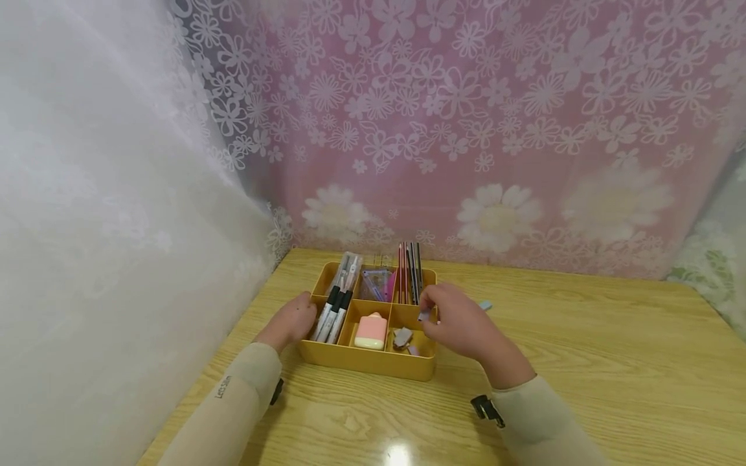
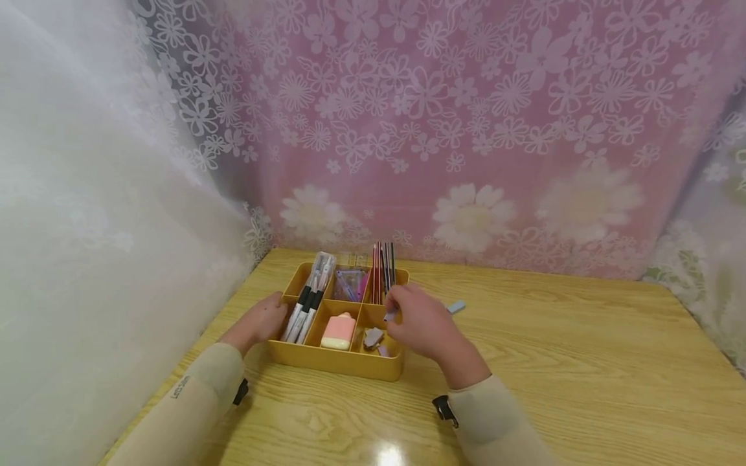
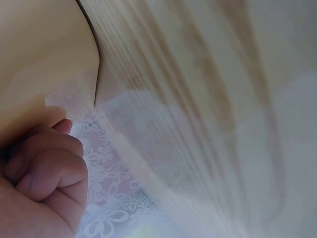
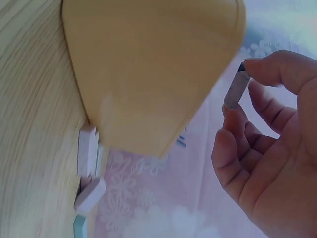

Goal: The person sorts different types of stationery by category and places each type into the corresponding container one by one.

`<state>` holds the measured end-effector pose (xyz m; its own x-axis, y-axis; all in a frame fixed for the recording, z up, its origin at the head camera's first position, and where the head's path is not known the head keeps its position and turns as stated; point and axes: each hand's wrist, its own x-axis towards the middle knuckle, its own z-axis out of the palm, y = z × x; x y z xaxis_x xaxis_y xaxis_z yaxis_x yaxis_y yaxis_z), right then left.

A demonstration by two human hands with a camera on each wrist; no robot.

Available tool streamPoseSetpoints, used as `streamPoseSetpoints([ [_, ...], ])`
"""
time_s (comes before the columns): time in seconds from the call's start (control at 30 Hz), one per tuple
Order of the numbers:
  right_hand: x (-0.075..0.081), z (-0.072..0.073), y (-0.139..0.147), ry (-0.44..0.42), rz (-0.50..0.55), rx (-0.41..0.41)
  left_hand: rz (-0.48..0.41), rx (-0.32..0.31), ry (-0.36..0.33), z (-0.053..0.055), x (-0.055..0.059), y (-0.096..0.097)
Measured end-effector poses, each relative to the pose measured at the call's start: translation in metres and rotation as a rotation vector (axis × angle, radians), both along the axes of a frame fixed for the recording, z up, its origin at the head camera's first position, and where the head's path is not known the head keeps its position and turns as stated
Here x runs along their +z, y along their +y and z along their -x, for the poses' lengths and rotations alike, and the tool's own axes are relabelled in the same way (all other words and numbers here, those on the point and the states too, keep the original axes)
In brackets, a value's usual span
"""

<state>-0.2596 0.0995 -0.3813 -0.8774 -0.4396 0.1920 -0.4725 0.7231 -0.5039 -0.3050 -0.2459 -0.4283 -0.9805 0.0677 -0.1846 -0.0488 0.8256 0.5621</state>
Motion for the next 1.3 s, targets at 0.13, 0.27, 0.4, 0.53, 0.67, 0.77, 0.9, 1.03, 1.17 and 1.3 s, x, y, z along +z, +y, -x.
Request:
streamPoseSetpoints([
  [0.13,0.0,0.004,-0.013,0.002,-0.062,-0.002,0.007,-0.002,0.004,0.0,0.0,0.001],
  [0.27,-0.002,0.009,-0.022,-0.01,-0.107,-0.007,0.005,0.008,0.0,0.0,-0.001,0.001],
  [0.4,-0.004,0.01,-0.028,-0.012,-0.103,0.033,0.0,0.009,0.001,0.001,-0.001,0.002],
  [0.53,-0.006,0.011,-0.029,0.002,-0.119,0.046,-0.003,0.006,0.0,0.0,0.0,0.002],
  [0.67,-0.007,0.012,-0.025,0.007,-0.137,0.001,0.0,0.006,0.0,0.001,0.0,0.002],
  [0.77,-0.006,0.012,-0.02,0.013,-0.13,-0.016,-0.001,0.008,-0.001,0.002,0.0,0.002],
  [0.9,-0.003,0.014,-0.013,0.025,-0.106,-0.009,-0.001,0.011,-0.004,0.002,0.001,0.002],
  [1.03,-0.003,0.016,-0.002,0.036,-0.1,-0.019,0.003,0.01,-0.005,0.002,-0.001,0.001],
  [1.17,-0.003,0.019,0.012,0.028,-0.089,-0.042,0.009,0.012,-0.005,0.001,-0.002,0.0],
  [1.3,-0.005,0.024,0.028,0.011,-0.09,-0.076,0.009,0.015,-0.005,0.0,-0.001,0.0],
])
